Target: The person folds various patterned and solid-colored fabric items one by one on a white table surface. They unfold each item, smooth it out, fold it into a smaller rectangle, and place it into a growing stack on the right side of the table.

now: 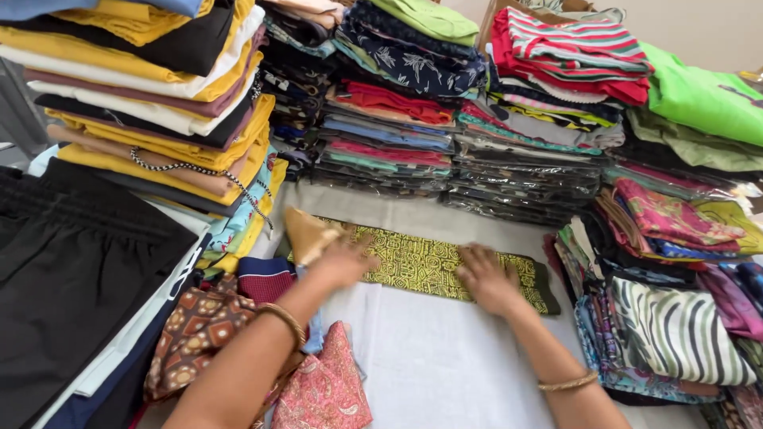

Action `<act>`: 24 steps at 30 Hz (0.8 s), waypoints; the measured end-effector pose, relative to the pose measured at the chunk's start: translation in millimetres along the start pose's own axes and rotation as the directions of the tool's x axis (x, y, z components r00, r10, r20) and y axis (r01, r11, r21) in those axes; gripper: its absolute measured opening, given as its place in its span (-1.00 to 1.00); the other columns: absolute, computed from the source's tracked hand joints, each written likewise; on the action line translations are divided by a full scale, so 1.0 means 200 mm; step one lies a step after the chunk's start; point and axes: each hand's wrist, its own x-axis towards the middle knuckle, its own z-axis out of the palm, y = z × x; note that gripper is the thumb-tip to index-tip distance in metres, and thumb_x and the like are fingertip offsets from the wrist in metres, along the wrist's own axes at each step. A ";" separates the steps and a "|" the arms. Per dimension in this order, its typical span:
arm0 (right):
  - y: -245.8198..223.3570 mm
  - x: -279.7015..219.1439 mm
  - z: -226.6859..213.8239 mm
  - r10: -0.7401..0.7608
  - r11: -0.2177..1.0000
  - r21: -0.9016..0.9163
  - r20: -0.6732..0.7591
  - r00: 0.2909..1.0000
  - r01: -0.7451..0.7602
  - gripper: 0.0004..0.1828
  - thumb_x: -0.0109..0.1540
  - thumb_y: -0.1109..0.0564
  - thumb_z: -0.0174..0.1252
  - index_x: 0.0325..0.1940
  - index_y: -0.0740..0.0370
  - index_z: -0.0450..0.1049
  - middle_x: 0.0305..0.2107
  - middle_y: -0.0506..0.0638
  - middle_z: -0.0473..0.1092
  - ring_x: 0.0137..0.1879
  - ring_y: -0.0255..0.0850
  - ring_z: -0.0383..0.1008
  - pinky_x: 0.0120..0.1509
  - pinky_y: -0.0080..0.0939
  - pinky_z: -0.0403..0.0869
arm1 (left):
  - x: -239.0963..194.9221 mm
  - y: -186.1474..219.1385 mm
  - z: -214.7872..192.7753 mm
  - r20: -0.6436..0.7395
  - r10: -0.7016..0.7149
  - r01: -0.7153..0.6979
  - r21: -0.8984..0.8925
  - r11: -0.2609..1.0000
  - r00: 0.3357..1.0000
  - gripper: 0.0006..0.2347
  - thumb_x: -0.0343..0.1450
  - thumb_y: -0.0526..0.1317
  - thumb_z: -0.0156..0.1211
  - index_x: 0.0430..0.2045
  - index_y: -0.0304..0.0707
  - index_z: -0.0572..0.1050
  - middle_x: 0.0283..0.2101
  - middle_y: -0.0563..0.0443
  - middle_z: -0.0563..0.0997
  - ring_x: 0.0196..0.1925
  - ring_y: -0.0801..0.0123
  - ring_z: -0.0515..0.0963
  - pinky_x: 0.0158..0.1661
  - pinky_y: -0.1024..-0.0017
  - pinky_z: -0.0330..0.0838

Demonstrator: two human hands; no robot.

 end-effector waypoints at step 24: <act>0.93 0.14 -0.16 0.326 0.755 0.654 -0.301 0.896 -0.055 -0.53 0.11 0.05 0.35 -0.03 0.48 0.56 -0.26 0.22 0.57 -0.18 -0.04 0.52 -0.06 -0.02 0.44 | -0.15 -0.22 -0.40 -0.361 -0.482 0.285 -0.478 0.831 0.798 -0.63 0.41 -0.27 0.13 0.14 -0.30 0.41 0.04 -0.37 0.57 0.10 -0.15 0.57 0.08 0.07 0.45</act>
